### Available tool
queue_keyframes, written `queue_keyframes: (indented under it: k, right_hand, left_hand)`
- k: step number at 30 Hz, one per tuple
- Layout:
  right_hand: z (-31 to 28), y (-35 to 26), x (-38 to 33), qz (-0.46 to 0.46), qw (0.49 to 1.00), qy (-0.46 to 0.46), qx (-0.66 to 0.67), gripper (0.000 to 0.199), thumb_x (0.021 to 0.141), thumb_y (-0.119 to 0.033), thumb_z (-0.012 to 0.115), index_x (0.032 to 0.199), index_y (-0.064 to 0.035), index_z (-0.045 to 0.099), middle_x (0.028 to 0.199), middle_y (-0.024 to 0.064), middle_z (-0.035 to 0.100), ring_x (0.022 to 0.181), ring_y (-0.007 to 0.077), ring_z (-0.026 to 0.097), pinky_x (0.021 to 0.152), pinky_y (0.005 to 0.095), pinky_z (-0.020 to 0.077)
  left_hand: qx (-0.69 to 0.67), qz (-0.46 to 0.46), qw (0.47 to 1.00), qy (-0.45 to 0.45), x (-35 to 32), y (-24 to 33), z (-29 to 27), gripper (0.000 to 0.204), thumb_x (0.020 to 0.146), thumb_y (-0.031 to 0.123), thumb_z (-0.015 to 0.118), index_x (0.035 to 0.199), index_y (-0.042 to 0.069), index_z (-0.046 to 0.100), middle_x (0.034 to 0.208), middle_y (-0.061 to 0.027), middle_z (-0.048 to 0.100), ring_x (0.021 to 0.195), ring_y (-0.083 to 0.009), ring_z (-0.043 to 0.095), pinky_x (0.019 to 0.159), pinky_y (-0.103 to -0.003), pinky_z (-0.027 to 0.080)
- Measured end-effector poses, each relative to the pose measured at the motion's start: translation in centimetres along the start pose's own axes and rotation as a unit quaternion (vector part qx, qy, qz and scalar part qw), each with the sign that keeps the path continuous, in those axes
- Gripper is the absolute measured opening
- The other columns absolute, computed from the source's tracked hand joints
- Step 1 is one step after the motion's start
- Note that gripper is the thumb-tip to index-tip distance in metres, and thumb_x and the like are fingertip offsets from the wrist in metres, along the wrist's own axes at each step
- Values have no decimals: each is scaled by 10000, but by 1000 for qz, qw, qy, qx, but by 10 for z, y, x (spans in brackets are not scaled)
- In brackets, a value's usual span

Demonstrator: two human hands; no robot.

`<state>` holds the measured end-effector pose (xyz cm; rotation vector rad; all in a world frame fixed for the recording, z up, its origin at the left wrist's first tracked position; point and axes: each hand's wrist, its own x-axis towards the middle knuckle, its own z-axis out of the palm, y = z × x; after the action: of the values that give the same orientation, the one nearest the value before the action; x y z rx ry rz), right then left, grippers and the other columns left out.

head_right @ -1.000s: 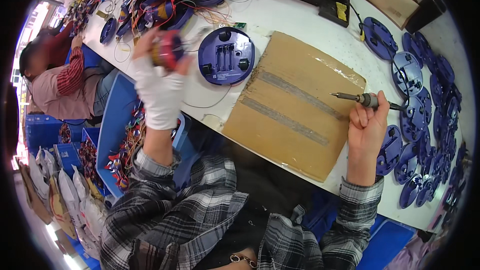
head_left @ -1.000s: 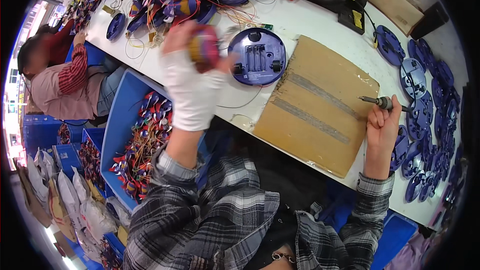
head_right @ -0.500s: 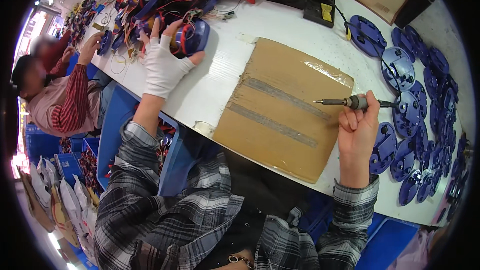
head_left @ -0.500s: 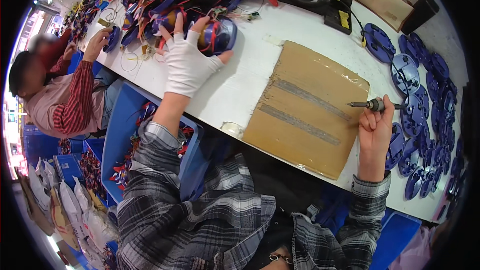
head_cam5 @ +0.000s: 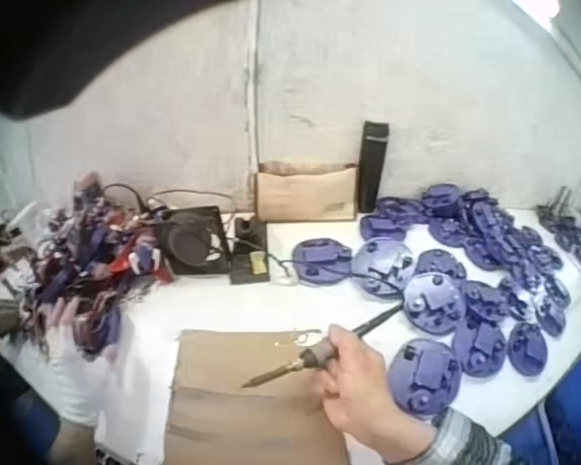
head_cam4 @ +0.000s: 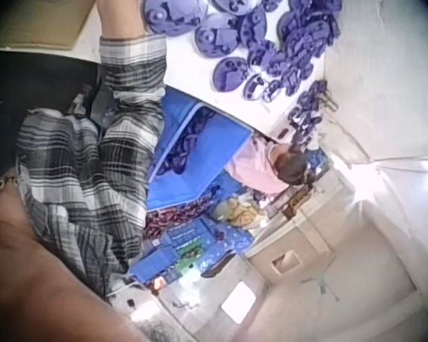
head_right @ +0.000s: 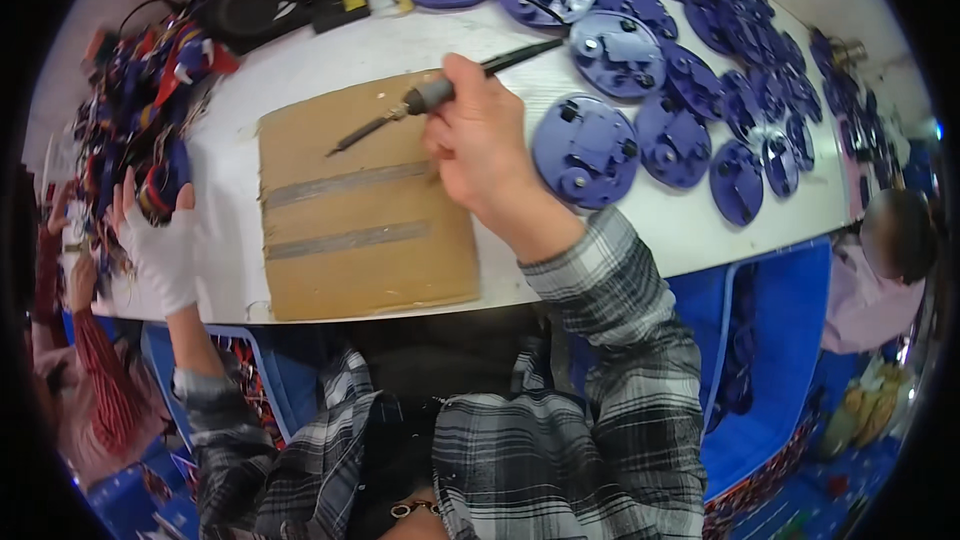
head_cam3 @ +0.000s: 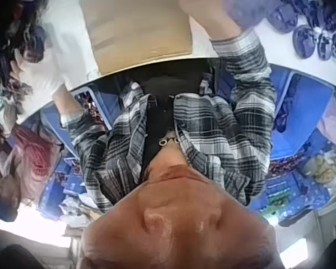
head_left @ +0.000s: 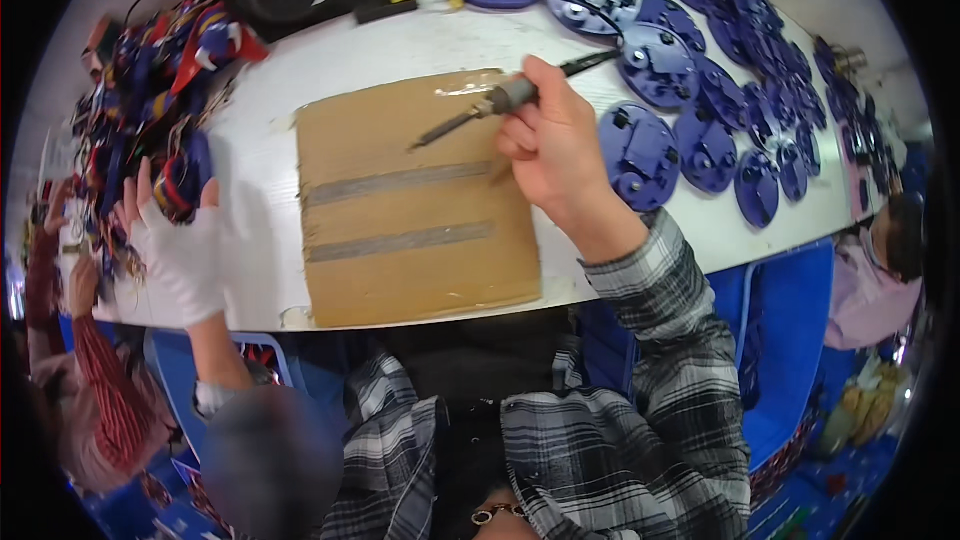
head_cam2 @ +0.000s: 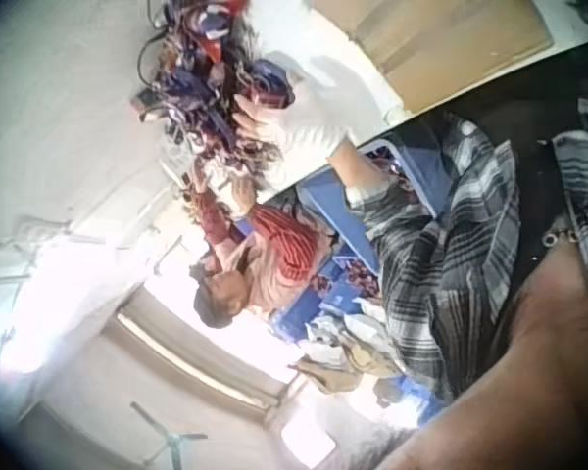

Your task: Soldering wires onto electronic components on a blue plastic toy base.

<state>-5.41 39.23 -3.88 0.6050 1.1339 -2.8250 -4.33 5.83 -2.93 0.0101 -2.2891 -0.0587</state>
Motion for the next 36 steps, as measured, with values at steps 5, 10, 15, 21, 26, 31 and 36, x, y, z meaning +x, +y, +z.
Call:
queue_keyframes:
  k: [5, 10, 15, 21, 26, 31, 36]
  right_hand:
    - [8, -30, 20, -44, 997, -55, 6, 246, 890, -238, 542, 710, -77, 496, 521, -39, 383, 410, 58, 267, 410, 229, 215]
    - [20, -65, 36, -20, 990, -136, 46, 262, 892, -218, 538, 688, -62, 488, 503, -43, 357, 410, 54, 268, 398, 217, 208]
    - [0, -84, 34, 26, 980, -187, 57, 276, 898, -212, 530, 684, -42, 495, 484, -48, 328, 404, 43, 265, 380, 202, 202]
    - [-4, -59, 1, 53, 980, -179, 72, 247, 884, -214, 546, 698, -75, 466, 512, -47, 347, 413, 54, 262, 399, 224, 206]
    - [-8, -30, -1, 62, 987, -136, 54, 273, 903, -227, 533, 705, -40, 515, 491, -55, 355, 390, 38, 260, 368, 196, 186]
    - [-13, -18, 3, 49, 993, -103, 30, 269, 904, -228, 533, 711, -41, 515, 491, -56, 343, 387, 33, 253, 366, 195, 175]
    - [-21, -14, 8, 38, 994, -105, 13, 237, 898, -229, 539, 734, -60, 512, 500, -56, 352, 402, 38, 251, 381, 204, 183]
  left_hand:
    - [-337, 173, 891, -250, -7, 182, -9, 495, 624, 257, 740, 1030, 30, 571, 1115, -165, 544, 1092, -332, 487, 916, -429, 383]
    - [-457, 245, 774, -364, -21, 304, 29, 435, 627, 331, 709, 938, 46, 604, 976, -214, 577, 964, -371, 536, 833, -442, 425]
    - [-417, 250, 739, -465, -6, 304, 12, 632, 582, 411, 704, 1065, 30, 558, 1076, -237, 518, 1042, -390, 449, 874, -455, 376]
    - [-264, 85, 928, -249, -14, 167, -25, 769, 527, 396, 779, 1144, 28, 505, 1072, -224, 504, 1040, -374, 446, 848, -453, 375]
    - [-168, 0, 886, -432, -37, 100, -70, 856, 495, 427, 814, 1186, 37, 496, 1130, -186, 496, 1066, -346, 442, 863, -457, 379]
    - [-250, 198, 889, -329, -19, 105, -66, 839, 502, 446, 809, 1194, 72, 519, 1144, -142, 503, 1065, -327, 447, 868, -452, 380]
    - [-380, 234, 821, -355, -36, 130, -34, 867, 455, 401, 835, 1218, 123, 531, 1187, -138, 484, 1098, -335, 446, 920, -443, 364]
